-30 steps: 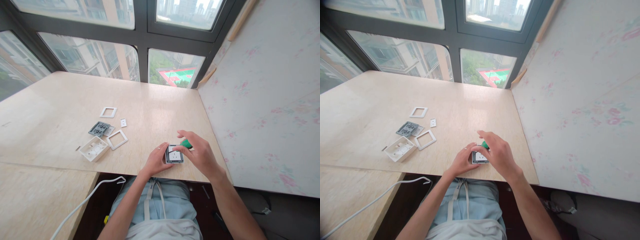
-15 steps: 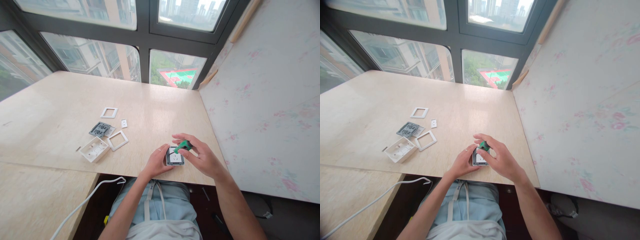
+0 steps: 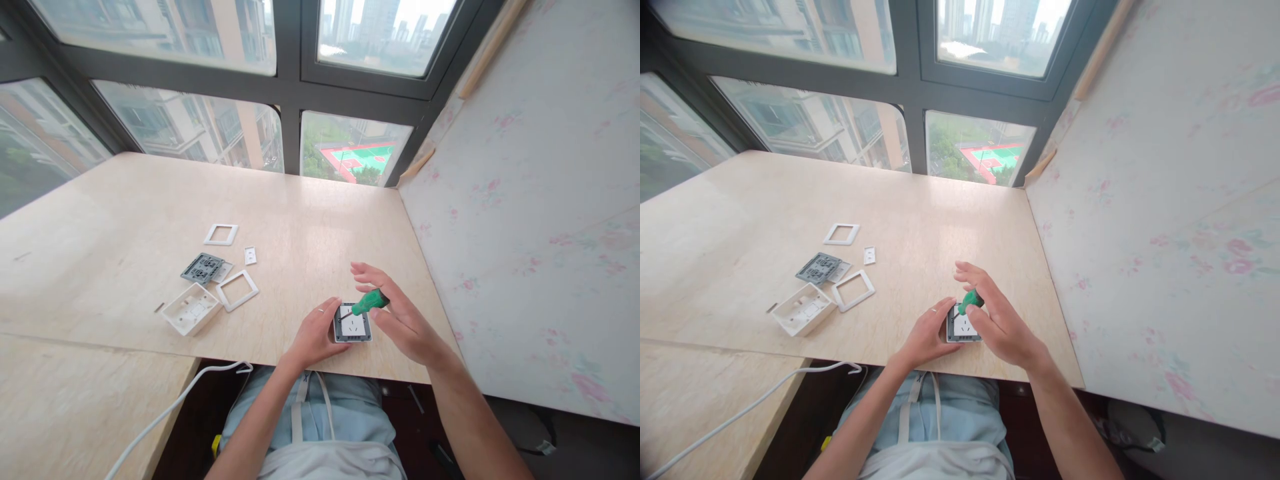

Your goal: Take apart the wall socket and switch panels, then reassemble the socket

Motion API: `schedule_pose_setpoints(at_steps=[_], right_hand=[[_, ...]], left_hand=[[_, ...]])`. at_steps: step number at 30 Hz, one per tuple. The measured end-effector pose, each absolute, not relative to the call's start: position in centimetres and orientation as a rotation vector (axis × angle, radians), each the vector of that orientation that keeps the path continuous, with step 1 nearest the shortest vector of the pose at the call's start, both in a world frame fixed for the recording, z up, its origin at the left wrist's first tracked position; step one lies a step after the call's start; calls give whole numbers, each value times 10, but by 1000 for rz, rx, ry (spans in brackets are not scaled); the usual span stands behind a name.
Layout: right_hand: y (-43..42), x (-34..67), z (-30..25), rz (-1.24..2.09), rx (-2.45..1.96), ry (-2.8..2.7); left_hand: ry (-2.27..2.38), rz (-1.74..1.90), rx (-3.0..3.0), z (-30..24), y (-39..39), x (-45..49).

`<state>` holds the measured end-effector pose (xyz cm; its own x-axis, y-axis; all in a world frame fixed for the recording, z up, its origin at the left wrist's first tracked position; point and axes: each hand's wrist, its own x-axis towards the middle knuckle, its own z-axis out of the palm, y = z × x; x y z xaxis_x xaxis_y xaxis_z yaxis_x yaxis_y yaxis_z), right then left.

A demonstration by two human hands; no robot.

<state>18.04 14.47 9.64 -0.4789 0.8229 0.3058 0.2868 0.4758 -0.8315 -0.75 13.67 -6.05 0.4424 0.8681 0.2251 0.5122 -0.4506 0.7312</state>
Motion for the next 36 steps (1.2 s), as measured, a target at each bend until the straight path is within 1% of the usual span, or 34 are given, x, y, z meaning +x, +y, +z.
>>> schedule_pose_setpoints(at_steps=[6,14,20,25,36], right_hand=[[141,181,91,1043,-918,-1882],[133,182,85,841,-1092,-1923],[135,179,87,803,-1100,-1986],[132,178,87,894,-952,-2036],[135,180,80,1039,-926,-1867]], left_hand=[[1145,806,2131,-60,137,-7],[1104,831,2102,-54,137,-7],[1123,816,2086,-54,136,-6],[1142,833,2108,-60,136,-6],[1147,803,2112,-56,136,-7]])
